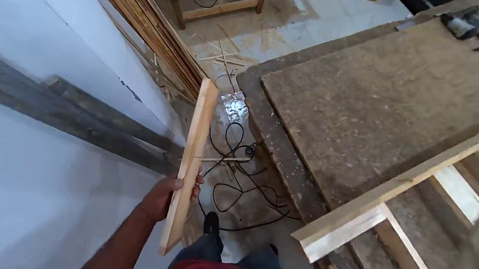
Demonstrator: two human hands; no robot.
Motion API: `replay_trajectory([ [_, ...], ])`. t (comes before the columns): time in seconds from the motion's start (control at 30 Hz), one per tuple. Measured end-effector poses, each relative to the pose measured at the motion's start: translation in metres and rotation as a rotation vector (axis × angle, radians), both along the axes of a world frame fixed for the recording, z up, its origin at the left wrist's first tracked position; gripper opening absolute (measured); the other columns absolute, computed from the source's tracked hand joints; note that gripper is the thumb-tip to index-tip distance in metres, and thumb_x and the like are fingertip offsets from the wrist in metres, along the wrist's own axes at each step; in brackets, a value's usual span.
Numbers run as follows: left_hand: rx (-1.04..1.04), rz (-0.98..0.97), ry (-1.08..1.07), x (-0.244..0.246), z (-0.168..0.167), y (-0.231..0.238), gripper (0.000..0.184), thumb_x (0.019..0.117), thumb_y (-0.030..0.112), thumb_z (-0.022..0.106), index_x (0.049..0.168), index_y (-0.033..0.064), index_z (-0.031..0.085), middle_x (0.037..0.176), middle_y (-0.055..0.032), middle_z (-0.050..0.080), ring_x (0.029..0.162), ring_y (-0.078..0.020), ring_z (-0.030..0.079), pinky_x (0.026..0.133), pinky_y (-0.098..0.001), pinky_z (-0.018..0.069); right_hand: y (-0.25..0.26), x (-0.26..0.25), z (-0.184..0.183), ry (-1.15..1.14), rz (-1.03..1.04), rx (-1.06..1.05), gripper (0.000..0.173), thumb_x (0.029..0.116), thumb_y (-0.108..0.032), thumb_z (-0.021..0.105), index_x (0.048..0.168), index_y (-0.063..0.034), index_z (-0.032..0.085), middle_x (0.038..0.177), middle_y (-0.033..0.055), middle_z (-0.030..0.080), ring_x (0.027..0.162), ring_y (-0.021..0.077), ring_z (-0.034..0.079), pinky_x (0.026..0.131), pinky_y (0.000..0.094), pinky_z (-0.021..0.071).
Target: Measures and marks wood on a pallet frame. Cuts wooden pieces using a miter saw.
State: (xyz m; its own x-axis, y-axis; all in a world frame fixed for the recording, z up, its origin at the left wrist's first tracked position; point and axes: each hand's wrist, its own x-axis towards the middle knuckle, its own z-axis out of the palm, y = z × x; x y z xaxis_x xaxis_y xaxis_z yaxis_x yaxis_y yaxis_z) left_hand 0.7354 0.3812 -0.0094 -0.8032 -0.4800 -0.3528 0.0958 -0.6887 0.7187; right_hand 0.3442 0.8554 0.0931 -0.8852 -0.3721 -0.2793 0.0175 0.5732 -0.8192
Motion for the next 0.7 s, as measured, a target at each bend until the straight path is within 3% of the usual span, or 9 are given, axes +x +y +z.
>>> replay_trajectory([
  [0.1, 0.09, 0.023, 0.137, -0.004, 0.004, -0.058, 0.075, 0.084, 0.046, 0.077, 0.144, 0.0074, 0.053, 0.119, -0.0174, 0.066, 0.088, -0.0238, 0.07, 0.077, -0.0373, 0.0611, -0.098, 0.024, 0.017, -0.141, 0.159, -0.132, 0.066, 0.0802, -0.019, 0.081, 0.133, 0.0034, 0.05, 0.114, 0.0074, 0.07, 0.101, 0.0174, 0.07, 0.088, 0.0416, 0.0605],
  [0.17, 0.123, 0.049, 0.184, -0.015, 0.004, -0.089, 0.077, 0.0827, 0.045, 0.078, 0.144, 0.0064, 0.053, 0.117, -0.0177, 0.066, 0.088, -0.0251, 0.07, 0.078, -0.0395, 0.0612, -0.165, 0.045, 0.034, -0.282, 0.155, -0.221, 0.056, 0.0771, -0.021, 0.078, 0.127, -0.011, 0.056, 0.104, -0.0054, 0.073, 0.092, 0.0076, 0.072, 0.081, 0.0319, 0.0626],
  [0.2, 0.129, 0.057, 0.182, -0.024, 0.003, -0.103, 0.078, 0.0814, 0.046, 0.079, 0.143, 0.0064, 0.053, 0.116, -0.0174, 0.067, 0.088, -0.025, 0.07, 0.077, -0.04, 0.0613, -0.198, 0.05, 0.038, -0.374, 0.165, -0.309, 0.053, 0.0769, -0.026, 0.08, 0.124, -0.0166, 0.059, 0.102, -0.0069, 0.075, 0.09, 0.0065, 0.073, 0.079, 0.0302, 0.0632],
  [0.3, 0.145, -0.012, 0.205, -0.055, -0.003, -0.146, 0.078, 0.0824, 0.047, 0.079, 0.144, 0.0066, 0.052, 0.116, -0.017, 0.066, 0.089, -0.0252, 0.069, 0.078, -0.0407, 0.0609, -0.286, 0.047, 0.017, -0.566, 0.216, -0.599, 0.045, 0.076, -0.041, 0.085, 0.116, -0.0239, 0.071, 0.096, -0.0053, 0.077, 0.086, 0.0065, 0.074, 0.076, 0.0291, 0.0638],
  [0.43, 0.108, -0.104, 0.208, -0.087, 0.007, -0.206, 0.078, 0.0849, 0.046, 0.077, 0.147, 0.0071, 0.051, 0.12, -0.0178, 0.067, 0.089, -0.0236, 0.07, 0.077, -0.0372, 0.0604, -0.398, 0.013, -0.026, -0.871, 0.495, -0.983, 0.037, 0.0875, -0.029, 0.077, 0.124, -0.0223, 0.072, 0.11, -0.0025, 0.078, 0.099, 0.0079, 0.074, 0.089, 0.0303, 0.0618],
  [0.6, 0.0, -0.149, 0.168, -0.123, 0.03, -0.297, 0.081, 0.0874, 0.046, 0.076, 0.15, 0.0049, 0.045, 0.124, -0.0202, 0.065, 0.092, -0.0234, 0.069, 0.08, -0.0357, 0.0594, -0.534, -0.025, -0.034, -1.031, 0.637, -1.048, 0.041, 0.0872, -0.026, 0.078, 0.127, -0.0212, 0.07, 0.114, -0.0004, 0.076, 0.103, 0.0103, 0.073, 0.093, 0.0322, 0.0604],
  [0.7, 0.005, -0.178, 0.174, -0.158, 0.028, -0.367, 0.084, 0.0866, 0.048, 0.077, 0.15, 0.0034, 0.045, 0.126, -0.022, 0.065, 0.1, -0.0272, 0.069, 0.087, -0.04, 0.0592, -0.617, -0.046, -0.034, -1.006, 0.59, -0.93, 0.045, 0.0813, -0.025, 0.083, 0.124, -0.0154, 0.069, 0.109, 0.0043, 0.076, 0.1, 0.0142, 0.073, 0.091, 0.0362, 0.0611],
])
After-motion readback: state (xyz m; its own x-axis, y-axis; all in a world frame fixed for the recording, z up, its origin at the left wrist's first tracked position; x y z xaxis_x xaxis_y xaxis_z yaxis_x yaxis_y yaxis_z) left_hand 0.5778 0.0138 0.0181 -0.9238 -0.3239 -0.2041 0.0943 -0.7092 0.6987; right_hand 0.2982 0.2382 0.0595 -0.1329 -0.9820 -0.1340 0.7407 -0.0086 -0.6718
